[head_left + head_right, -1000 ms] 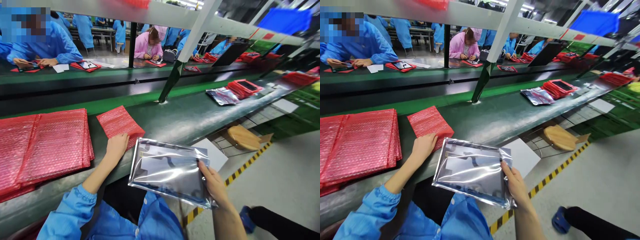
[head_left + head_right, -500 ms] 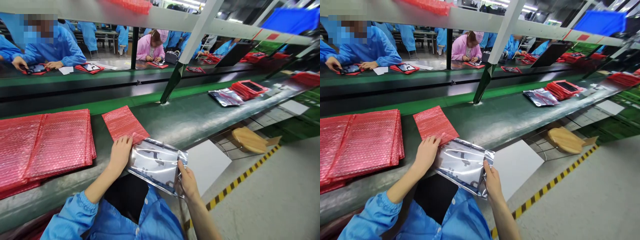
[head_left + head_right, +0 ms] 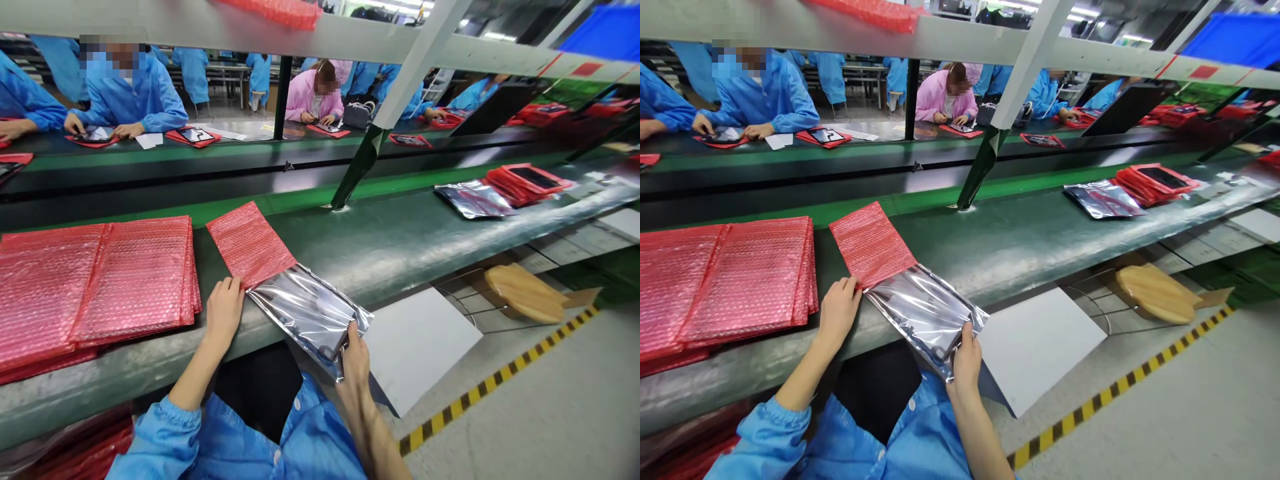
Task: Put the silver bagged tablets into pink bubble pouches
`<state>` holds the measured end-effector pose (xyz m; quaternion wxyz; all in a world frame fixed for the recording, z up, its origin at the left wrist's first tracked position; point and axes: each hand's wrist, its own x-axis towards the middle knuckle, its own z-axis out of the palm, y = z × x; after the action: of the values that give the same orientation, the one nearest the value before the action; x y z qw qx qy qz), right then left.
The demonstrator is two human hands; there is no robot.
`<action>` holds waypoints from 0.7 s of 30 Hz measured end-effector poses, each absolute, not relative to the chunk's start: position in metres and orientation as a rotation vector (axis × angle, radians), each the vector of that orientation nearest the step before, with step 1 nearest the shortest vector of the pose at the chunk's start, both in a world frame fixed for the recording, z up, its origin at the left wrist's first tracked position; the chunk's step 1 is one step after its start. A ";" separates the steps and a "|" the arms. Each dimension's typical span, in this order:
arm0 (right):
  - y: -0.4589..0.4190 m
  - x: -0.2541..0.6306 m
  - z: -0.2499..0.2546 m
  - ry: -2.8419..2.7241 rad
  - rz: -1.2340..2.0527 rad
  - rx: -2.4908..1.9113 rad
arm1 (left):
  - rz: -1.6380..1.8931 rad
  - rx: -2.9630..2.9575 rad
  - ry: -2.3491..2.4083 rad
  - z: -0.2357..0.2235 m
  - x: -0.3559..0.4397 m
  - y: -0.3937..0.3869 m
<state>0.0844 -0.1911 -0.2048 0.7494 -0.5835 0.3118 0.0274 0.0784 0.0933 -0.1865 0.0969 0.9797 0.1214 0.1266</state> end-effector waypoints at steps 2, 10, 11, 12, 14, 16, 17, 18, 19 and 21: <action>-0.188 0.086 -0.202 0.683 0.063 -1.269 | 0.389 2.889 0.376 -0.190 0.074 0.096; -0.179 0.082 -0.195 0.665 0.044 -1.179 | 0.798 2.470 0.375 -0.183 0.051 0.083; -0.177 0.081 -0.195 0.681 0.041 -1.174 | 0.813 2.504 0.353 -0.182 0.050 0.080; -0.176 0.081 -0.194 0.696 0.034 -1.168 | 0.814 2.539 0.332 -0.183 0.049 0.077; -0.174 0.080 -0.195 0.695 0.013 -1.159 | 0.791 2.569 0.336 -0.186 0.049 0.075; -0.174 0.080 -0.196 0.664 0.001 -1.171 | 0.755 2.530 0.381 -0.192 0.050 0.075; -0.175 0.079 -0.197 0.650 0.002 -1.186 | 0.741 2.503 0.404 -0.194 0.050 0.076; -0.177 0.079 -0.199 0.644 0.006 -1.212 | 0.726 2.480 0.417 -0.196 0.049 0.077; -0.178 0.078 -0.200 0.638 0.014 -1.250 | 0.720 2.463 0.419 -0.198 0.049 0.077; -0.181 0.076 -0.203 0.590 0.048 -1.351 | 0.737 2.441 0.407 -0.198 0.047 0.076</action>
<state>0.0764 -0.1814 -0.2031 0.7402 -0.6157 0.2692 0.0218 0.0471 0.0764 -0.1985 0.2759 0.9086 0.1514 0.2745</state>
